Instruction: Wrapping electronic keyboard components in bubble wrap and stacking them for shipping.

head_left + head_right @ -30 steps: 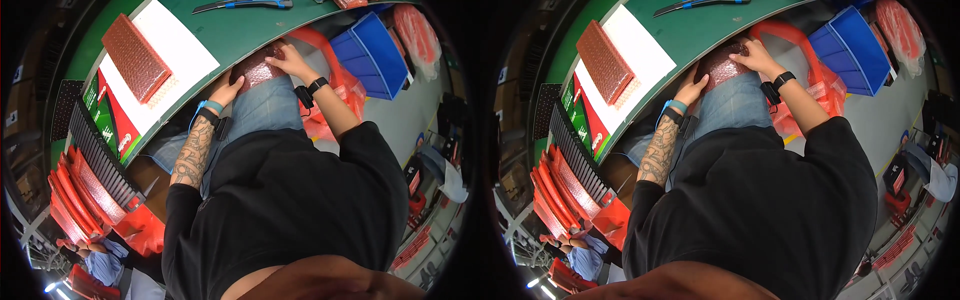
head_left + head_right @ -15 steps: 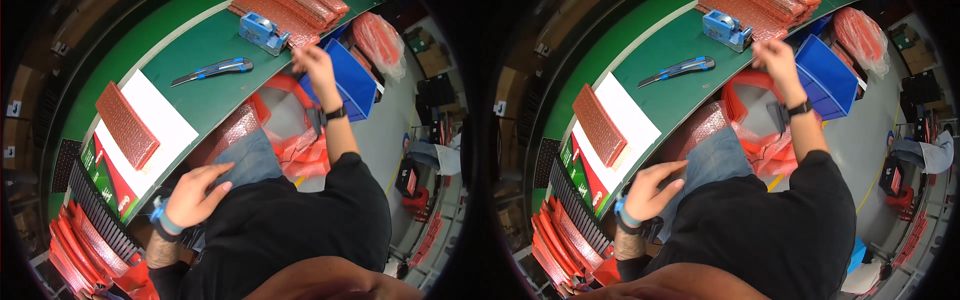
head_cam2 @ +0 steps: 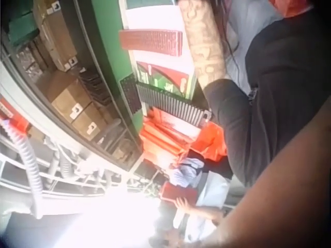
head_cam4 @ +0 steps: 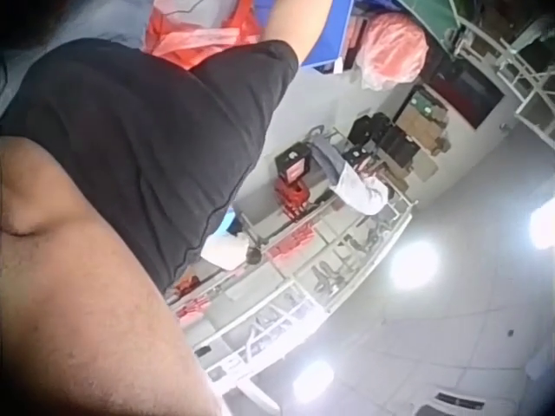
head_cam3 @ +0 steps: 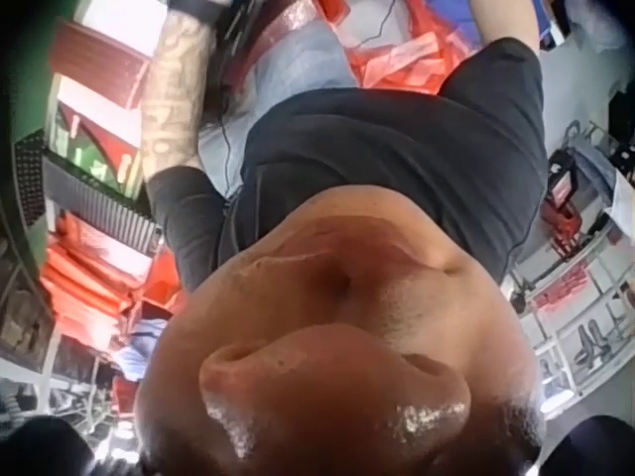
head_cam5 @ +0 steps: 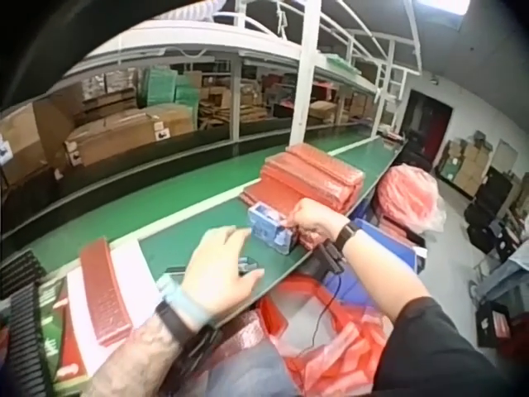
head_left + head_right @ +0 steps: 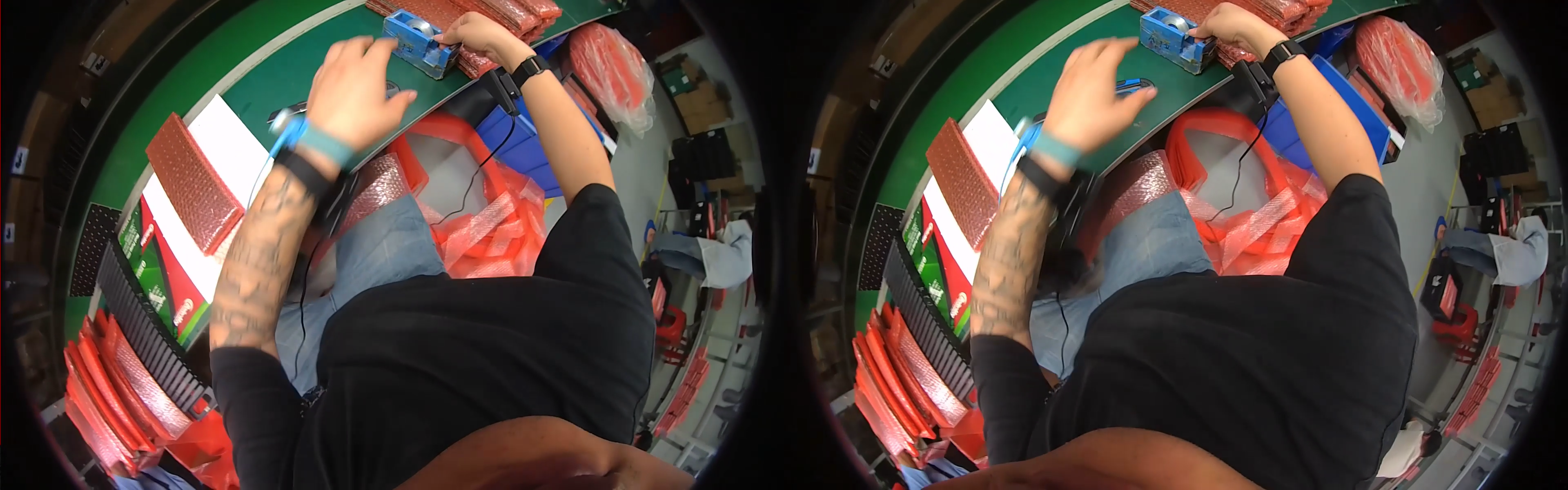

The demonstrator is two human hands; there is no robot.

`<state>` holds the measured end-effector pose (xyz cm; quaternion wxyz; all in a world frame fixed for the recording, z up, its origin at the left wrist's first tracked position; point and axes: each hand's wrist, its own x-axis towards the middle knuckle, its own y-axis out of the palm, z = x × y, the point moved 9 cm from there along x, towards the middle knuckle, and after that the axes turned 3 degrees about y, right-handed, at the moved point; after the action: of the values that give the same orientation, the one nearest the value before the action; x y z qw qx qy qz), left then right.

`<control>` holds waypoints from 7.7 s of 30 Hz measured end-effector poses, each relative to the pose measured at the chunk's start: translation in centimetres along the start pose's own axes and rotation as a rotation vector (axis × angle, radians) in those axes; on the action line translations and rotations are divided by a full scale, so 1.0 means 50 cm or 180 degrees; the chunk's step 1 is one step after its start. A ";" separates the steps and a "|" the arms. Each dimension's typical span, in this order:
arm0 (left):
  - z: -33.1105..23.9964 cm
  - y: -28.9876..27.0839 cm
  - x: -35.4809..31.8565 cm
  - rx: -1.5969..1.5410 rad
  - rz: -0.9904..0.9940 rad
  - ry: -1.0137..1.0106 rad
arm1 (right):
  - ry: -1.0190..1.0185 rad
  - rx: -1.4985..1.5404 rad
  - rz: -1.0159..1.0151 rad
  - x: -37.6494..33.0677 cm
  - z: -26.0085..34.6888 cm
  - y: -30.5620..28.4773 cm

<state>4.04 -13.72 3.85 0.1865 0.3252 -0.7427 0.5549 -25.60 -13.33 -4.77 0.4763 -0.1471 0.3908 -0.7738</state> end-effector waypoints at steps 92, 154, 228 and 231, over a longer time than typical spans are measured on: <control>0.086 -0.239 -0.535 0.1399 0.0187 -0.1194 | -0.1306 0.0359 0.0774 -0.395 0.160 0.300; 0.053 -0.249 -0.639 0.1827 -0.0528 -0.0952 | -0.3123 0.0046 0.0267 -0.450 0.529 0.595; 0.127 -0.303 -0.603 0.0341 -0.0685 -0.1548 | -0.2694 -0.1822 0.1761 -0.213 0.692 0.714; 0.125 -0.317 -0.596 0.0403 -0.0709 -0.1594 | -0.2232 -0.1271 0.1744 -0.157 0.674 0.700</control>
<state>36.93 -14.15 -6.02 0.0363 0.5428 -0.6891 0.4786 20.35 -30.73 -7.76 0.7278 -0.3791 0.3720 -0.4337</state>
